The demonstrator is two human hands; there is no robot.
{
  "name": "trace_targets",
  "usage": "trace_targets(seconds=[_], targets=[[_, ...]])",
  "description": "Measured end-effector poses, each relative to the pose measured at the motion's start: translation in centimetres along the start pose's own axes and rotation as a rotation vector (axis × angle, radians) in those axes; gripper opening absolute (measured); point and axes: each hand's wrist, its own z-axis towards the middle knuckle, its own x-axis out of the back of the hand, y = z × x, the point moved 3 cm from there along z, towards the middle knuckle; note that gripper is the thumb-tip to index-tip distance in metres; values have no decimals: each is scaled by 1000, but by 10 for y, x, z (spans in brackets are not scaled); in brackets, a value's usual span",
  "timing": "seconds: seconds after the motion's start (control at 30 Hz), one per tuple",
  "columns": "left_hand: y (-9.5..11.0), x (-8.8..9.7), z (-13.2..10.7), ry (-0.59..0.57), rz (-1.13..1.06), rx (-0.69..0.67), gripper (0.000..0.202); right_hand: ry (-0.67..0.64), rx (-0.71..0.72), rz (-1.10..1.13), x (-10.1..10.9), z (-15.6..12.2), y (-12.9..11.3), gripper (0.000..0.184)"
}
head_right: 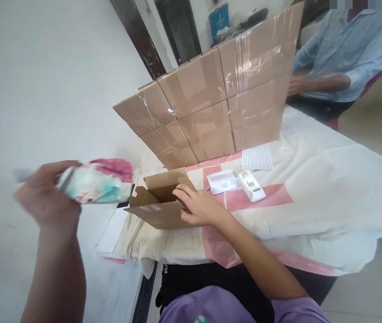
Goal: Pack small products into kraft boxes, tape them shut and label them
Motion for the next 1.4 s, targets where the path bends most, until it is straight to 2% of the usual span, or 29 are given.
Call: trace_targets(seconds=[0.03, 0.1, 0.13, 0.2, 0.27, 0.33, 0.4, 0.5, 0.6, 0.73, 0.9, 1.03, 1.17, 1.4], targets=[[19, -14, 5, 32, -8, -74, 44, 17, 1, 11, -1, -1, 2, 56], [48, -53, 9, -163, -37, -195, 52, 35, 6, 29, -1, -2, 6, 56], [56, -75, 8, -280, -51, -205, 55, 35, 13, 32, 0, -2, 7, 56], [59, -113, 2, -498, -77, -146, 59, 33, 21, 28, 3, -3, 10, 57], [53, -142, -8, -645, -101, -36, 61, 47, 12, 24, 7, -4, 15, 58], [47, -159, -22, -762, -60, -14, 62, 78, -25, 35, 13, -5, 21, 57], [45, -169, -36, -872, 26, -83, 61, 98, -62, 60, 18, -6, 27, 54], [48, -173, -53, -1070, 42, -161, 60, 113, -93, 77, 22, -8, 33, 53], [49, -166, -57, -1260, -100, -108, 63, 120, -109, 81, 21, -9, 37, 55], [36, -148, -42, -1340, -144, 36, 68, 123, -96, 102, 18, -10, 38, 54], [22, -131, -45, -1555, -200, 58, 62, 145, -101, 135, 14, -9, 39, 54], [22, -126, -55, -1607, -290, 67, 50, 134, -113, 167, 11, -9, 39, 56], [21, -126, -57, -1581, -252, 52, 40, 152, -100, 197, 8, -11, 41, 62], [16, -134, -62, -1614, -216, 3, 38, 224, -45, 262, 3, -14, 41, 63]])
